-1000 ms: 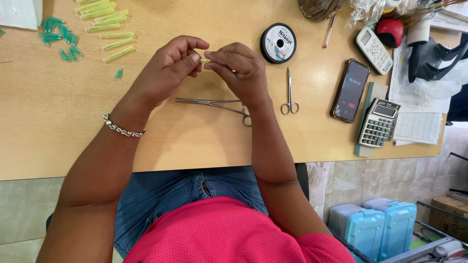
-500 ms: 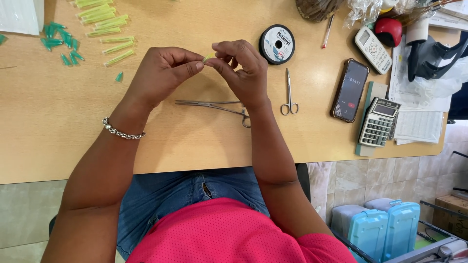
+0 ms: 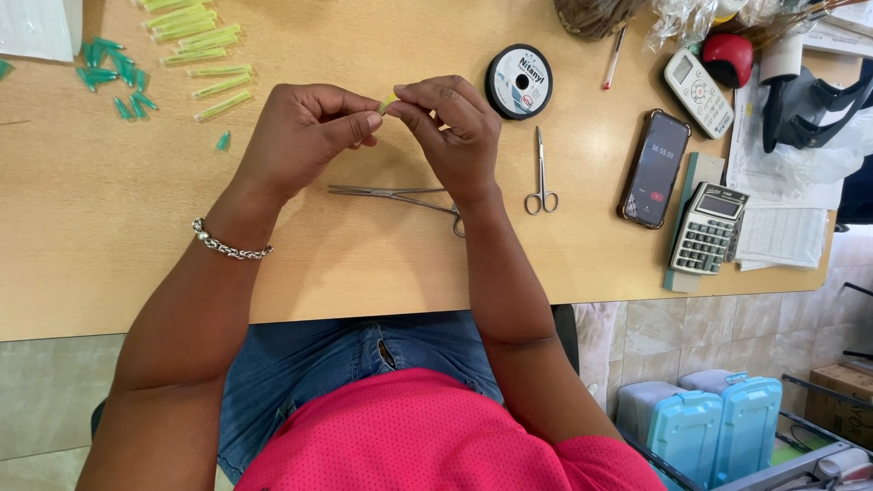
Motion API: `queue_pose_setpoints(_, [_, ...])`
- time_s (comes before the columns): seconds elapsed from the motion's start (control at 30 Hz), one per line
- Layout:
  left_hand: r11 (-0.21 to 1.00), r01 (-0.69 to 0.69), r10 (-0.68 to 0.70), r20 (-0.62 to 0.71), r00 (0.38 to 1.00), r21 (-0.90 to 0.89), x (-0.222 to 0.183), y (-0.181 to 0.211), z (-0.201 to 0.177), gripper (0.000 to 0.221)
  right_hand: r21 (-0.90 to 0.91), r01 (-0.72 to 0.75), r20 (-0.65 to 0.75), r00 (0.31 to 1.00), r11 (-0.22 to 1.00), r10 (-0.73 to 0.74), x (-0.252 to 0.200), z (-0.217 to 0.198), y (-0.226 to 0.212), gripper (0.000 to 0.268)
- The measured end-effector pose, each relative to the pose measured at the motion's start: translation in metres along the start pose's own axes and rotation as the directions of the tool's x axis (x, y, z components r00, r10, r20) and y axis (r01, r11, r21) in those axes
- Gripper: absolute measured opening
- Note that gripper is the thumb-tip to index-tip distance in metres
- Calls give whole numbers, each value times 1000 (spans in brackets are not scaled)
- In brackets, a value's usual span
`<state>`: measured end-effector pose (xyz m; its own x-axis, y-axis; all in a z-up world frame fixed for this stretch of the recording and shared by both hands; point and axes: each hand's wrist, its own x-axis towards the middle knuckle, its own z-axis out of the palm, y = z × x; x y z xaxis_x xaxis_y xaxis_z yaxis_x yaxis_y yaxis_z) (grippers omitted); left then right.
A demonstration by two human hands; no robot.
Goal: Assembling small medical components by threading a thin wire through plastic hubs and cutting it with surgical scissors.
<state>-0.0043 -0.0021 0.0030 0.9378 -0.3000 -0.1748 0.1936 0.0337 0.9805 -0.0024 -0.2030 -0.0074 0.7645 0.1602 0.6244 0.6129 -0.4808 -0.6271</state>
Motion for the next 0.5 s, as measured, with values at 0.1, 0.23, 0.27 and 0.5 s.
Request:
queue_pose_setpoints(0.1, [1000,3,-3,-4,1000,-10,1,-1,0,17,22,22,3,1000,1000,-22,2,0,-1,13])
queue_pose_setpoints(0.23, [999,-20,20,-9,1000,-33,2,-7,-1,17,18,48,30,998,999,-48,2,1,-3,13])
queue_pose_setpoints(0.27, [999,-20,20,-10,1000,-33,2,-7,-2,17,18,47,30,998,999,-48,3,0,-5,13])
queue_pose_setpoints(0.5, [976,-144,158,-73,985,166,5,-5,-19,14,-35,74,82,994,997,-70,6,-1,-9,10])
